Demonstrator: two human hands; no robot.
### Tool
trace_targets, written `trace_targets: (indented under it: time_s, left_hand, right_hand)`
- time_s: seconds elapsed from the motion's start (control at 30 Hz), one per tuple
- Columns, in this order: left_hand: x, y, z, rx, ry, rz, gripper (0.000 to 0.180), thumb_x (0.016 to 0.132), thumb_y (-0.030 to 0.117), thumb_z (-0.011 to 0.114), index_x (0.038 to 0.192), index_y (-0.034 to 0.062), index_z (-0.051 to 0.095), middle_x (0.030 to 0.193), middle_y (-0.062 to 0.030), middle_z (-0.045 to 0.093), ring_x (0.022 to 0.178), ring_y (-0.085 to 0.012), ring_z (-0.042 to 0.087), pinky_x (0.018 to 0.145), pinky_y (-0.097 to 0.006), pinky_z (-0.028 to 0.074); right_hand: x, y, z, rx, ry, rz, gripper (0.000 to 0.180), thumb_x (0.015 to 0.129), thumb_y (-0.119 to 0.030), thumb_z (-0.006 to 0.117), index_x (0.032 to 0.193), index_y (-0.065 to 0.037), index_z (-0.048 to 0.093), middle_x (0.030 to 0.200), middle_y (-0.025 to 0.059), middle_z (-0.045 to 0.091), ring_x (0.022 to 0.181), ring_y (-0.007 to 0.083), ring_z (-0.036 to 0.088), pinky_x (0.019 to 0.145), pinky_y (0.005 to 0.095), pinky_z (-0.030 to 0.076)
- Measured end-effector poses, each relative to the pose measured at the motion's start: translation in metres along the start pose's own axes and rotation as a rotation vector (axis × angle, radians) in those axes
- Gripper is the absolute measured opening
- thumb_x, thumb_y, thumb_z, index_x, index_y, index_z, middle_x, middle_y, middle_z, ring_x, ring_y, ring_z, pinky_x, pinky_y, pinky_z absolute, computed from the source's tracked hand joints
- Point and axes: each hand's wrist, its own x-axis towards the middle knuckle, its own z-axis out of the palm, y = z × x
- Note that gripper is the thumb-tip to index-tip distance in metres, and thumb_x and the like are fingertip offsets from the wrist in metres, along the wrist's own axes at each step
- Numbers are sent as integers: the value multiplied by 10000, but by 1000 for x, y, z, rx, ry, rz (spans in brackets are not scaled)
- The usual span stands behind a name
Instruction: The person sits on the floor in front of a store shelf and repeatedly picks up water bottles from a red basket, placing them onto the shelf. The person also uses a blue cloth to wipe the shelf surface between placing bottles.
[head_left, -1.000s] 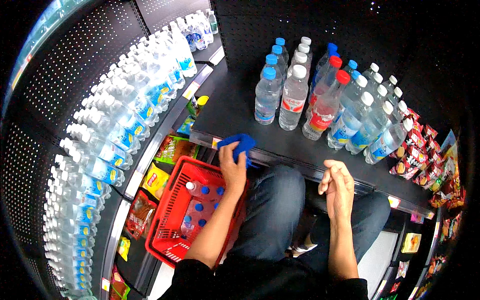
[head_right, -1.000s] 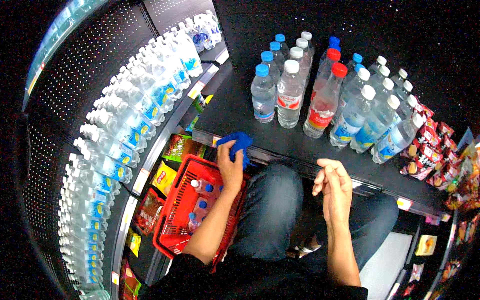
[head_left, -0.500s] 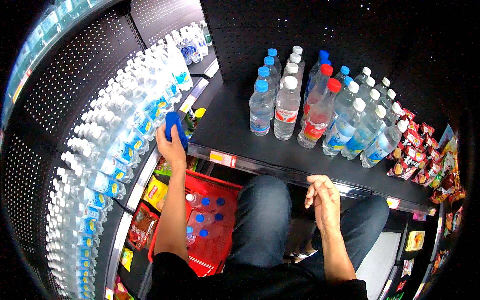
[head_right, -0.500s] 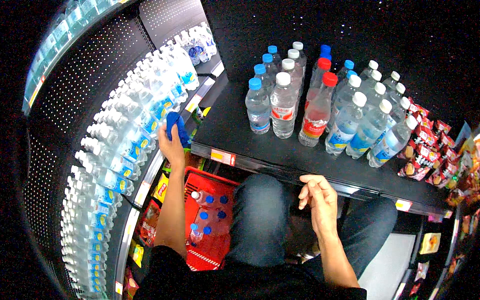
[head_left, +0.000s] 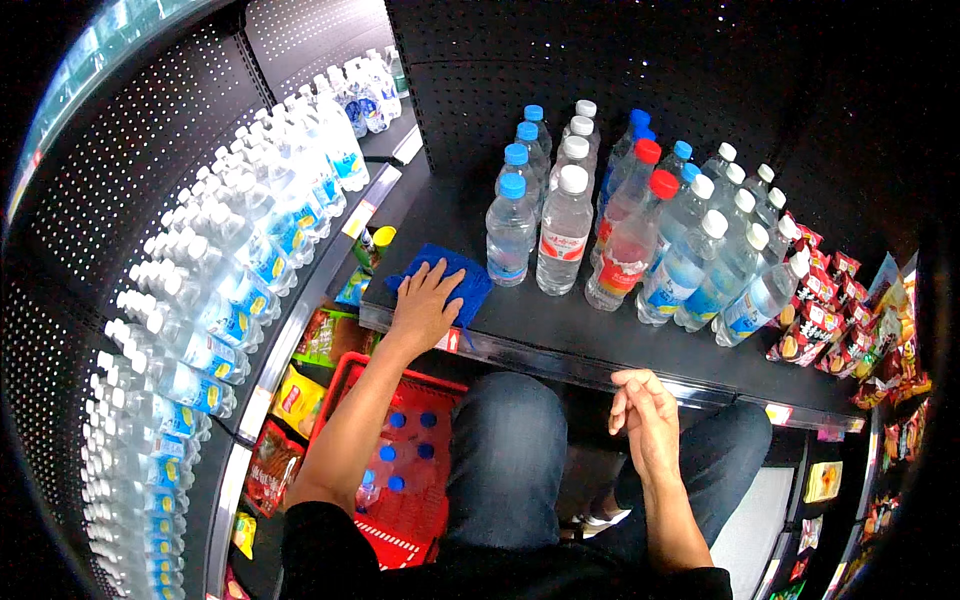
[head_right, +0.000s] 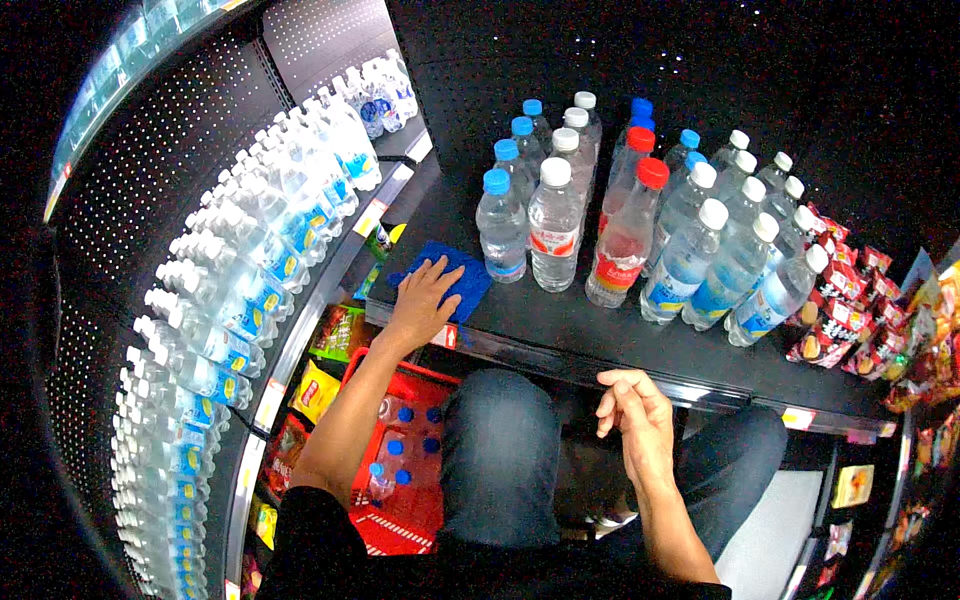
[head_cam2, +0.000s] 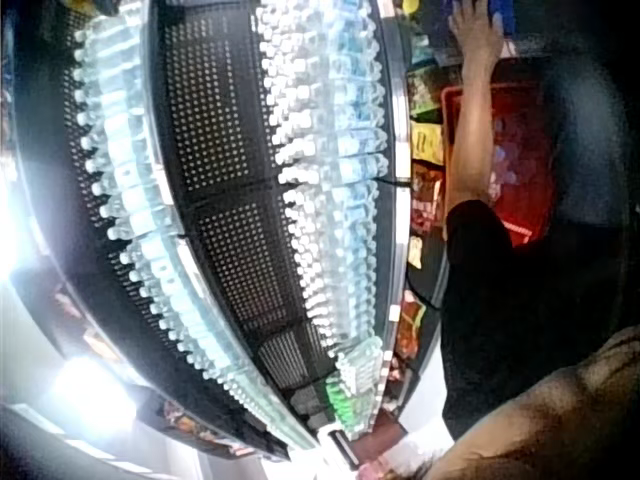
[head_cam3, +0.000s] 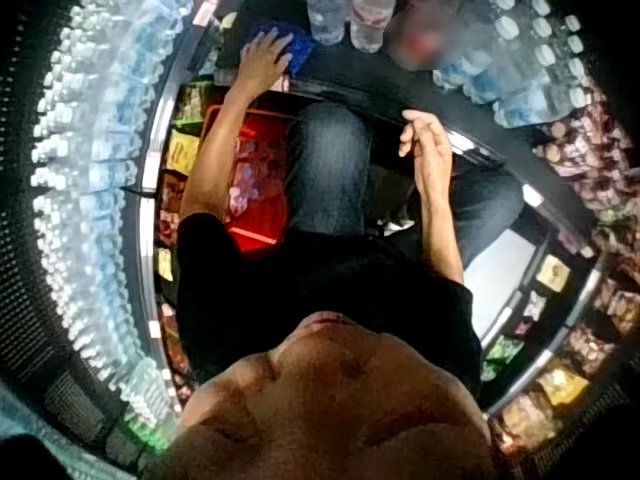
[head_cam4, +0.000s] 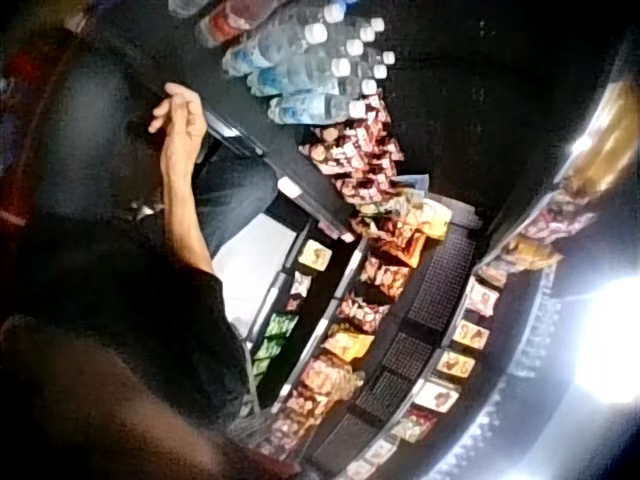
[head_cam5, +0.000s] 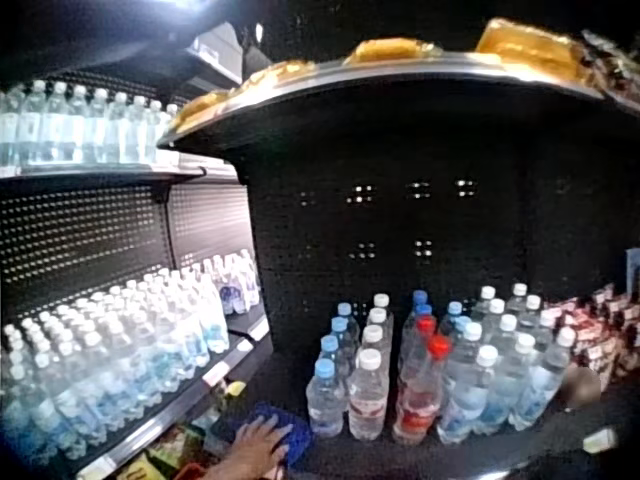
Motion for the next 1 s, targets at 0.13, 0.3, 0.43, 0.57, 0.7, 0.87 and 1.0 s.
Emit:
trace_targets:
  time_s: [0.13, 0.3, 0.43, 0.57, 0.7, 0.87, 1.0]
  left_hand:
    - [23, -15, 9, 36, 1, 5, 536, 1028, 369, 509, 1534, 210, 434, 1609, -175, 351, 1487, -414, 294, 1195, -577, 229]
    - [77, -25, 27, 138, 16, -85, 568, 1045, 470, 419, 1562, 237, 382, 1624, -180, 319, 1492, -442, 267, 1197, -609, 206]
    - [127, -24, 44, 134, 16, -105, 600, 1029, 511, 423, 1575, 270, 356, 1645, -182, 272, 1498, -466, 237, 1186, -649, 191]
    - [171, -33, 55, 92, 73, -114, 626, 1006, 549, 443, 1555, 252, 406, 1639, -178, 292, 1501, -459, 237, 1190, -651, 169]
    - [199, -47, 66, 65, 156, -132, 630, 989, 565, 472, 1523, 232, 467, 1627, -180, 318, 1496, -449, 257, 1195, -640, 168]
    - [214, -65, 66, 83, 188, -174, 636, 1002, 537, 472, 1542, 204, 432, 1626, -186, 316, 1497, -431, 266, 1206, -616, 173]
    - [205, -79, 58, 143, 140, -268, 640, 1033, 488, 430, 1569, 143, 366, 1640, -206, 275, 1510, -423, 247, 1214, -593, 177]
  right_hand:
    - [5, 4, 1, -14, 7, 24, 235, 1061, -207, 537, 1119, -12, 655, 763, 45, 617, 619, 112, 553, 596, 254, 490]
    - [6, 9, 2, -28, 27, 69, 227, 1061, -182, 525, 1102, -2, 658, 763, 51, 617, 620, 119, 555, 593, 261, 489]
    - [8, 16, -1, -39, 41, 84, 247, 1064, -205, 535, 1104, 3, 662, 759, 63, 625, 612, 128, 563, 590, 259, 489]
    - [12, 22, 2, -39, 48, 139, 256, 1056, -216, 557, 1110, 12, 661, 767, 70, 631, 619, 137, 572, 598, 265, 500]
    - [18, 23, 2, -83, 63, 196, 268, 1058, -216, 552, 1122, 24, 653, 776, 80, 634, 625, 148, 581, 604, 268, 504]
    - [21, 31, -3, -43, 80, 221, 256, 1060, -195, 543, 1128, 26, 653, 776, 84, 634, 627, 155, 585, 615, 278, 508]
    - [20, 33, 0, -36, 57, 227, 238, 1062, -171, 529, 1122, 21, 657, 781, 82, 635, 631, 152, 580, 621, 280, 506]
